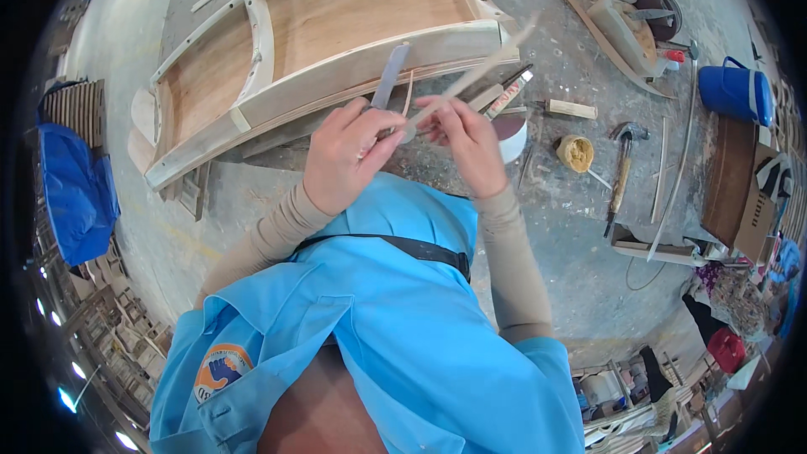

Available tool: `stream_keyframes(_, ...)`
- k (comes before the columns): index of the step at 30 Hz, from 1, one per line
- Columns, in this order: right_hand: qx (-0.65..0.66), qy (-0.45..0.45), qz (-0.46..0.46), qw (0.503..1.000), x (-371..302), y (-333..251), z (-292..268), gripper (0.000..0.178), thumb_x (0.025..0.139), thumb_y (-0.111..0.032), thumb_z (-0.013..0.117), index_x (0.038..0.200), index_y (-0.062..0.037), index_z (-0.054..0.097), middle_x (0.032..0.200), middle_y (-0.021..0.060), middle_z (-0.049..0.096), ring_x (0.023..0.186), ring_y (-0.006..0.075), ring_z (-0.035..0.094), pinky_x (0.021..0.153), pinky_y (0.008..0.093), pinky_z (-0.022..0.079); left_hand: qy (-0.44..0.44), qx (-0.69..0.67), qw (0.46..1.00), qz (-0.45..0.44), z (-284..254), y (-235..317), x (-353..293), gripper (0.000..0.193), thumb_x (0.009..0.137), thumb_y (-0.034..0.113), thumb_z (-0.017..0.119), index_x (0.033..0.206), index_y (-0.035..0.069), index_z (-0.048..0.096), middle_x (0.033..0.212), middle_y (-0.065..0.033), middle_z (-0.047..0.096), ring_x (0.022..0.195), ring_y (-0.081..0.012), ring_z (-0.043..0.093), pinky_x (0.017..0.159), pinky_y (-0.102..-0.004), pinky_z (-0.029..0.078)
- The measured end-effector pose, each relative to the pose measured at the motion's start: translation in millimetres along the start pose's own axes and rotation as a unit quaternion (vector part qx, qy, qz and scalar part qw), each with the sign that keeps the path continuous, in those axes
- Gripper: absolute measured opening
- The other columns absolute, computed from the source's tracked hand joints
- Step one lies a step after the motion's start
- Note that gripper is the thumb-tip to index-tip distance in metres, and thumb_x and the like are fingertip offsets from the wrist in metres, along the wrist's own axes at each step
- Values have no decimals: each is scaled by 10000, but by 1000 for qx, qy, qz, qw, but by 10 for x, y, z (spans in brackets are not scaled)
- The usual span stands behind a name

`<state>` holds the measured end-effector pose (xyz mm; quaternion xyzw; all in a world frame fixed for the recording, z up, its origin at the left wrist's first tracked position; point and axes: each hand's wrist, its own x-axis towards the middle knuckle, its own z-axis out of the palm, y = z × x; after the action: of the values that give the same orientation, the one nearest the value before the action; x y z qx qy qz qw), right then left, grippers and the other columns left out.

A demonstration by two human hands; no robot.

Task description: The person applies glue to a wooden frame and inserts a thin wooden strip into a groove. They use a metal tool to scrape and adjust the strip, ensuring it fits properly along the edge of the frame.

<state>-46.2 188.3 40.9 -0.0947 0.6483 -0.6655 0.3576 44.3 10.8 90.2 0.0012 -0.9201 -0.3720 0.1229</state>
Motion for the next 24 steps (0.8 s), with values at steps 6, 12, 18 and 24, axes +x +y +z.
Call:
stream_keyframes(6, 303, 8, 119, 946, 197, -88, 303, 337, 1071, -312, 504, 1165, -24, 650, 785, -27, 577, 752, 92, 548, 748, 240, 485, 12, 1, 1000, 19, -79, -62, -30, 257, 839, 60, 711, 1090, 113, 720, 800, -69, 586, 702, -267, 534, 679, -373, 435)
stream_keyframes(12, 306, -63, 140, 939, 265, -18, 127, 348, 1065, -354, 514, 1091, -32, 644, 700, -44, 454, 657, 93, 483, 723, 259, 506, 13, 34, 999, -9, -209, -254, 94, 328, 902, 40, 628, 1212, 127, 687, 899, -72, 633, 805, -273, 595, 700, -372, 435)
stream_keyframes(18, 321, -102, 122, 934, 306, -2, 75, 329, 1070, -362, 496, 958, -73, 604, 684, -46, 438, 635, 88, 466, 709, 288, 522, 32, 77, 996, 15, -36, -391, 153, 503, 912, 47, 613, 1404, 147, 570, 931, -46, 659, 806, -232, 603, 715, -348, 400)
stream_keyframes(24, 322, -18, 24, 946, 177, -118, -563, 286, 1083, -324, 469, 935, -98, 565, 691, -41, 417, 636, 88, 437, 715, 306, 521, 50, 113, 992, 31, 15, -435, 166, 570, 899, 76, 632, 1444, 213, 540, 769, 4, 560, 699, -177, 543, 641, -347, 350)
